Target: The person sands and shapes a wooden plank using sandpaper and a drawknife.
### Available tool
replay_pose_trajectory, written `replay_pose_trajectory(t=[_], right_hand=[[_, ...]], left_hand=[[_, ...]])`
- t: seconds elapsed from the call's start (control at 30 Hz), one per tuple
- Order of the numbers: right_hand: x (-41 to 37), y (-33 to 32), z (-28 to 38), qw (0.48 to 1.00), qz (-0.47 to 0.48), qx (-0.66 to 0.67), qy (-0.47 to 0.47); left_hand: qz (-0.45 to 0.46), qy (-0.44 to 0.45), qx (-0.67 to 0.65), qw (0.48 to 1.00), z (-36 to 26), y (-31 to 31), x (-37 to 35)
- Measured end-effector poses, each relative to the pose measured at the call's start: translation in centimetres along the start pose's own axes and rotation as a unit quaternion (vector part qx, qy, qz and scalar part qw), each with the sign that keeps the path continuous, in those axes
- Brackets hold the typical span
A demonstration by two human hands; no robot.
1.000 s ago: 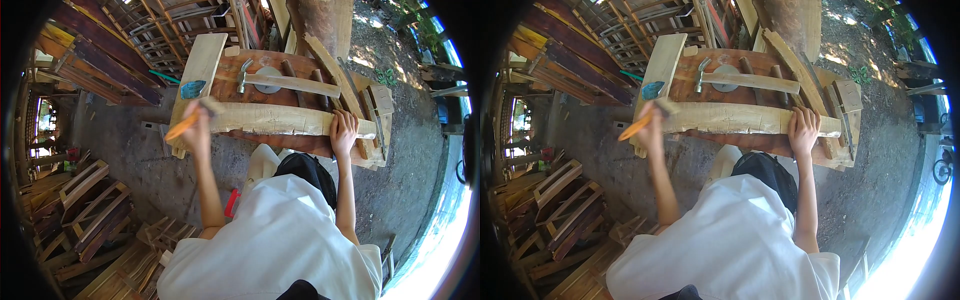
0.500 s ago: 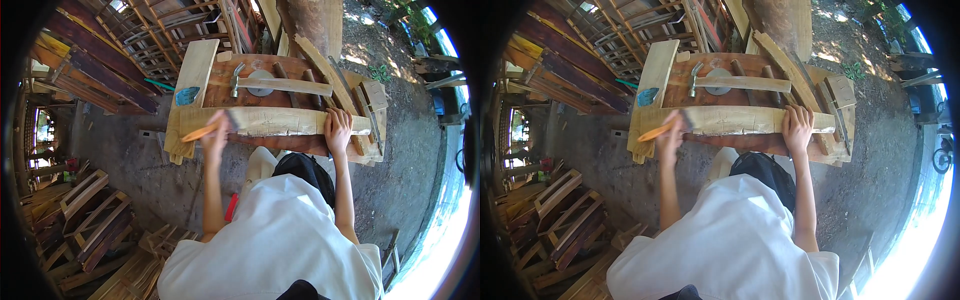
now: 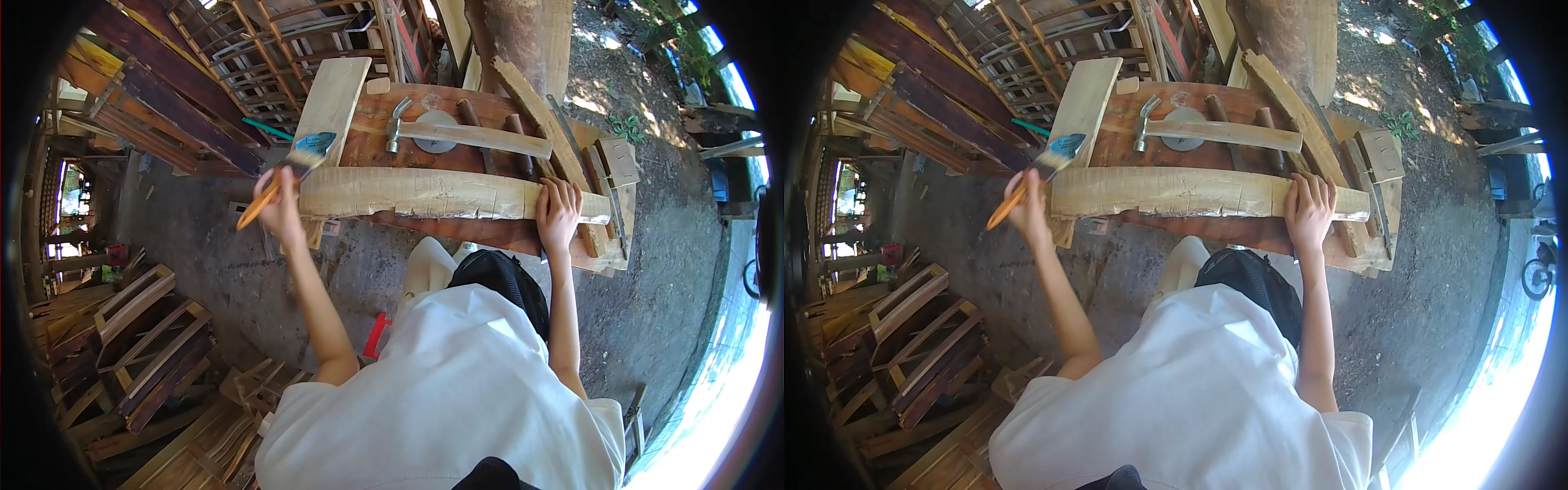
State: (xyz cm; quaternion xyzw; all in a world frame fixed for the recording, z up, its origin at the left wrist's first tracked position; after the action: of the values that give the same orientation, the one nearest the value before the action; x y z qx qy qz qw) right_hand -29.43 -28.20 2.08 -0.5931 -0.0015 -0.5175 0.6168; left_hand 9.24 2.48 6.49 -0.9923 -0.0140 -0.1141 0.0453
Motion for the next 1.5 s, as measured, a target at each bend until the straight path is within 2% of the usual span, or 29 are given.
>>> replay_pose_trajectory(t=[0.03,0.17,0.2,0.27,0.43,0.57,0.63,0.67,0.83,0.93,1.0,1.03,1.1,1.13,1.23,1.3,1.5], right_hand=[[0.0,0.0,-0.1,1.000,-0.003,0.001,0.001],[0.0,-0.3,0.0,1.000,-0.009,0.000,0.006],[0.0,-0.3,0.0,1.000,-0.011,0.004,0.005],[0.0,-0.3,0.0,1.000,-0.021,0.008,0.004],[-0.3,-0.2,-0.4,0.999,-0.031,0.012,0.011],[-0.3,-0.1,-0.5,0.999,-0.036,0.023,0.012],[-0.3,-0.1,-0.4,0.999,-0.036,0.028,0.012],[-0.3,-0.1,-0.4,0.999,-0.036,0.022,0.012],[-0.2,-0.2,-0.4,0.999,-0.034,0.025,0.017],[0.0,-0.4,-0.4,0.999,-0.028,0.032,0.017],[0.4,-1.2,-0.5,0.994,-0.014,0.105,0.034],[0.4,-1.7,-0.7,0.994,-0.012,0.105,0.035],[0.1,-2.9,-2.4,0.944,-0.051,0.274,0.176],[-0.3,-4.0,-3.0,0.937,-0.063,0.260,0.224],[-1.7,-5.4,-5.8,0.932,-0.141,0.237,0.238],[-2.7,-5.8,-7.0,0.906,-0.147,0.268,0.293],[-3.6,-7.0,-7.6,0.914,-0.142,0.241,0.293]], left_hand=[[0.013,-0.014,-0.006,1.000,-1.0,2.4,-0.7],[0.170,-0.036,-0.049,0.984,-1.3,9.7,-0.2],[0.176,-0.036,-0.053,0.982,-0.7,11.1,0.4],[0.179,-0.150,-0.069,0.970,2.4,13.1,1.3],[0.153,-0.195,-0.065,0.967,7.4,14.5,3.1],[0.184,-0.189,-0.011,0.964,8.4,13.8,3.8],[0.245,-0.146,0.065,0.956,8.3,13.6,3.7],[0.237,-0.102,0.065,0.964,7.4,13.3,3.3],[0.251,-0.036,0.060,0.965,2.8,10.1,0.2],[0.276,-0.079,0.121,0.950,0.3,6.7,-3.5],[0.294,-0.158,0.144,0.932,0.3,4.5,-5.4],[0.294,-0.159,0.145,0.931,0.2,3.4,-6.0],[0.307,-0.280,0.156,0.896,1.3,1.5,-7.5],[0.304,-0.285,0.156,0.896,1.5,1.0,-7.9],[0.316,-0.332,0.120,0.881,3.4,0.0,-9.2],[0.252,-0.408,-0.030,0.877,5.2,-0.2,-9.7],[0.194,-0.442,-0.128,0.867,6.7,1.1,-11.5]])
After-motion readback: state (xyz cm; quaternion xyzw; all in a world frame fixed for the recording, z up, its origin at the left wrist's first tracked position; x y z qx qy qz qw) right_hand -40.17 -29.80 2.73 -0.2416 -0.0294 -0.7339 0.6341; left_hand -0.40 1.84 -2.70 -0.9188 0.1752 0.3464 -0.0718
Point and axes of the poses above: each hand's wrist, its own x-axis towards the middle knuckle, its own y-axis out of the palm, z = x × y, the point moved 5 cm from there along x, towards the middle knuckle, and after that the axes turned 7 degrees about -z, right-handed, at the moved point
